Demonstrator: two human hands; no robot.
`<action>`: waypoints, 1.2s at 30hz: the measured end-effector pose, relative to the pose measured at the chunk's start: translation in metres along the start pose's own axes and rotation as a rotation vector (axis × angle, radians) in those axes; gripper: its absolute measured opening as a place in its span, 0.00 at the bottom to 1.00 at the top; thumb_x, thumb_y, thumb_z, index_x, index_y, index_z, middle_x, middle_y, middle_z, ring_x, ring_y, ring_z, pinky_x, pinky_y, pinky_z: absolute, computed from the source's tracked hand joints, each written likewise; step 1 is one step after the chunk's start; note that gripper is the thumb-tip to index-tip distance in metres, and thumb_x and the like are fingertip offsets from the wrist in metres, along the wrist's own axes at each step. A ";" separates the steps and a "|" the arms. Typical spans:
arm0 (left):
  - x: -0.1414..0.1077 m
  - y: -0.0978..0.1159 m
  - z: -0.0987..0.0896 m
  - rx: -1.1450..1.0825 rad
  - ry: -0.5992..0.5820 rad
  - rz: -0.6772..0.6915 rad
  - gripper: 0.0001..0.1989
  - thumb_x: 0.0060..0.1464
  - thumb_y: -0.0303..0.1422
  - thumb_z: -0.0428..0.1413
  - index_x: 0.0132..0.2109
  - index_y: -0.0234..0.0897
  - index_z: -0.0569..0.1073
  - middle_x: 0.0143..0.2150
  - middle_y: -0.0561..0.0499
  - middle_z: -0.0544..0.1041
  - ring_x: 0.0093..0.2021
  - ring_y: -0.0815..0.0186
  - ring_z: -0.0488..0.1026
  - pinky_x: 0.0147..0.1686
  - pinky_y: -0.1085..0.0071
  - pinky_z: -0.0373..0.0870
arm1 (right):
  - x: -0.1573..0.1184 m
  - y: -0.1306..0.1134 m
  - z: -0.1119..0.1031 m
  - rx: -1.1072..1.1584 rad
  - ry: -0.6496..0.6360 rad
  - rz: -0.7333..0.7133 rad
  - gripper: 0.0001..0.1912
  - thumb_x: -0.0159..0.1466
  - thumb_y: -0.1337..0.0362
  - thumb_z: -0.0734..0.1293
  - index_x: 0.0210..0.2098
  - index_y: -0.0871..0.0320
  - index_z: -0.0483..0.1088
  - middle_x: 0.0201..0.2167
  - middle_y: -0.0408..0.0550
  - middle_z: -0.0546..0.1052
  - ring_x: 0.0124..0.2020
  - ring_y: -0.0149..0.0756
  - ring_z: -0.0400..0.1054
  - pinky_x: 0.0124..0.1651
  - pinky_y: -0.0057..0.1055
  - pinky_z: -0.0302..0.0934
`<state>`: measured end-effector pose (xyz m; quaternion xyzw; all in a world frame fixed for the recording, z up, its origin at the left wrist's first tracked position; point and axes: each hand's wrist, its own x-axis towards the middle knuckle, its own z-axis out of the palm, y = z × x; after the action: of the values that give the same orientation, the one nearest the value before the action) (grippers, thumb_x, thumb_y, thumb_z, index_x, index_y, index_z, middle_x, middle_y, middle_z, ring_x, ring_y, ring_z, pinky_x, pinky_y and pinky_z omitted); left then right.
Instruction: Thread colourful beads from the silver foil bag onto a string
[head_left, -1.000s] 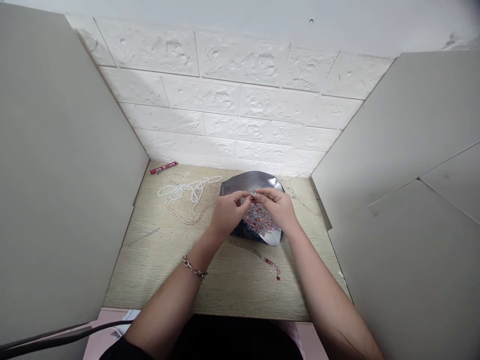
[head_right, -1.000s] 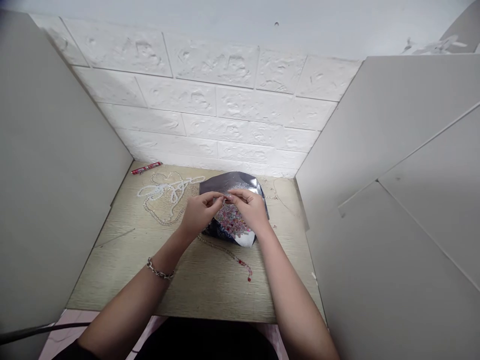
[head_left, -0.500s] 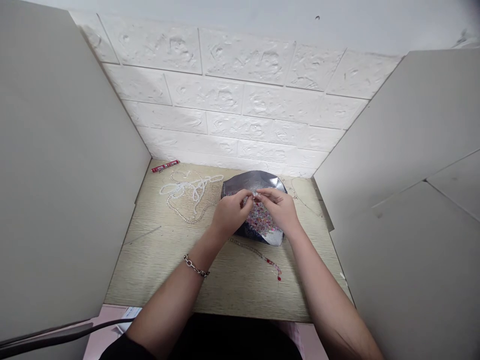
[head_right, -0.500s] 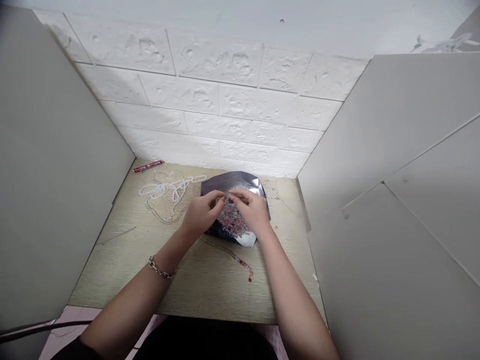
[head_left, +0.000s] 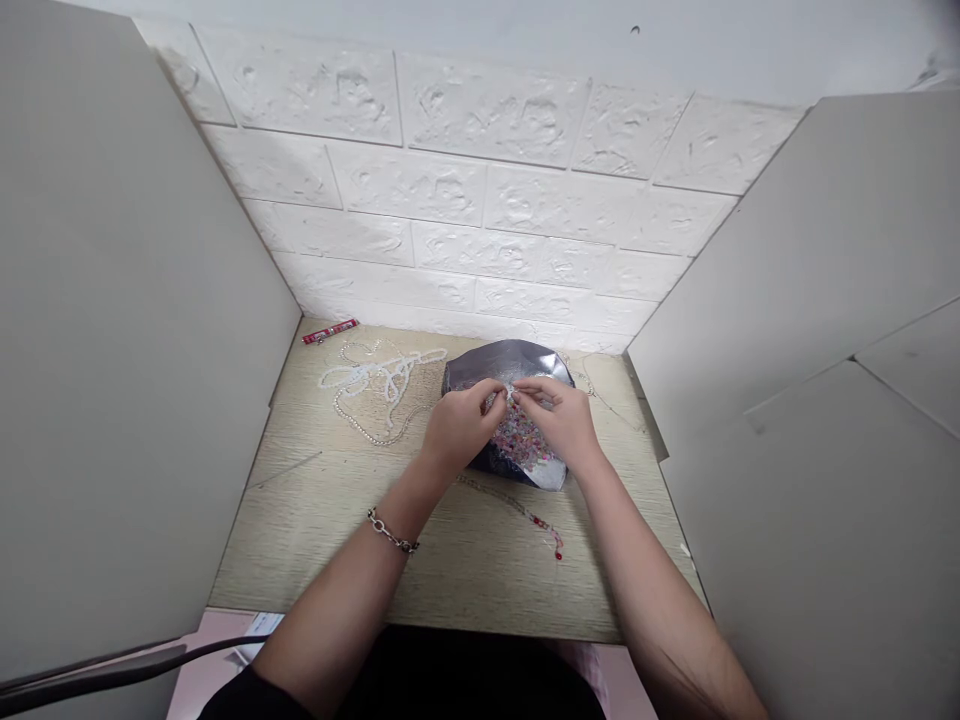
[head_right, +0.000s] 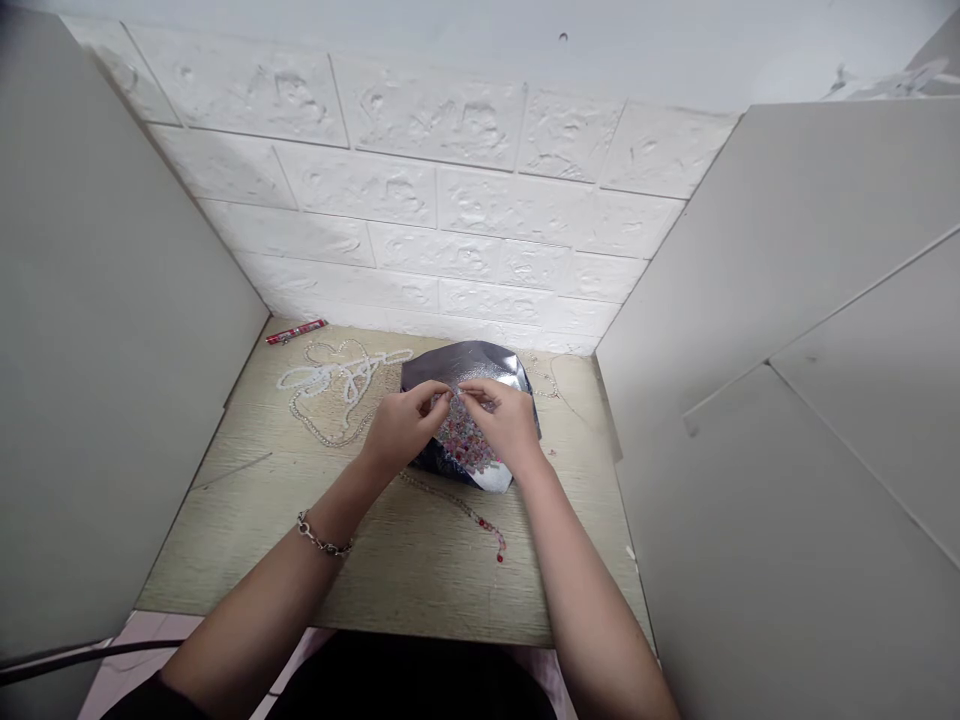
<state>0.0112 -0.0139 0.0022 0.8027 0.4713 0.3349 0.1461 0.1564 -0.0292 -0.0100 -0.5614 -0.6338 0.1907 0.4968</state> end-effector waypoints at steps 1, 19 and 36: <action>0.000 0.000 0.000 0.002 -0.001 -0.002 0.12 0.52 0.35 0.46 0.35 0.38 0.72 0.23 0.53 0.73 0.21 0.73 0.65 0.23 0.76 0.55 | 0.000 0.000 0.000 -0.007 -0.005 -0.006 0.09 0.52 0.63 0.64 0.32 0.56 0.72 0.30 0.44 0.75 0.32 0.31 0.70 0.38 0.28 0.65; 0.000 -0.002 0.001 0.011 -0.019 0.021 0.12 0.52 0.35 0.45 0.36 0.38 0.72 0.24 0.53 0.74 0.22 0.71 0.67 0.24 0.76 0.55 | -0.002 -0.001 0.002 -0.020 -0.050 -0.023 0.10 0.54 0.62 0.62 0.33 0.56 0.72 0.31 0.46 0.75 0.32 0.34 0.70 0.38 0.32 0.65; -0.001 -0.002 0.001 -0.016 -0.019 -0.016 0.12 0.51 0.36 0.45 0.36 0.38 0.72 0.23 0.53 0.73 0.22 0.71 0.66 0.24 0.76 0.55 | 0.000 0.003 0.002 -0.027 -0.066 -0.015 0.10 0.54 0.62 0.61 0.33 0.55 0.71 0.31 0.46 0.75 0.33 0.34 0.70 0.38 0.33 0.65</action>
<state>0.0106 -0.0140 0.0001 0.8008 0.4737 0.3299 0.1598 0.1557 -0.0281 -0.0132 -0.5568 -0.6565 0.1970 0.4693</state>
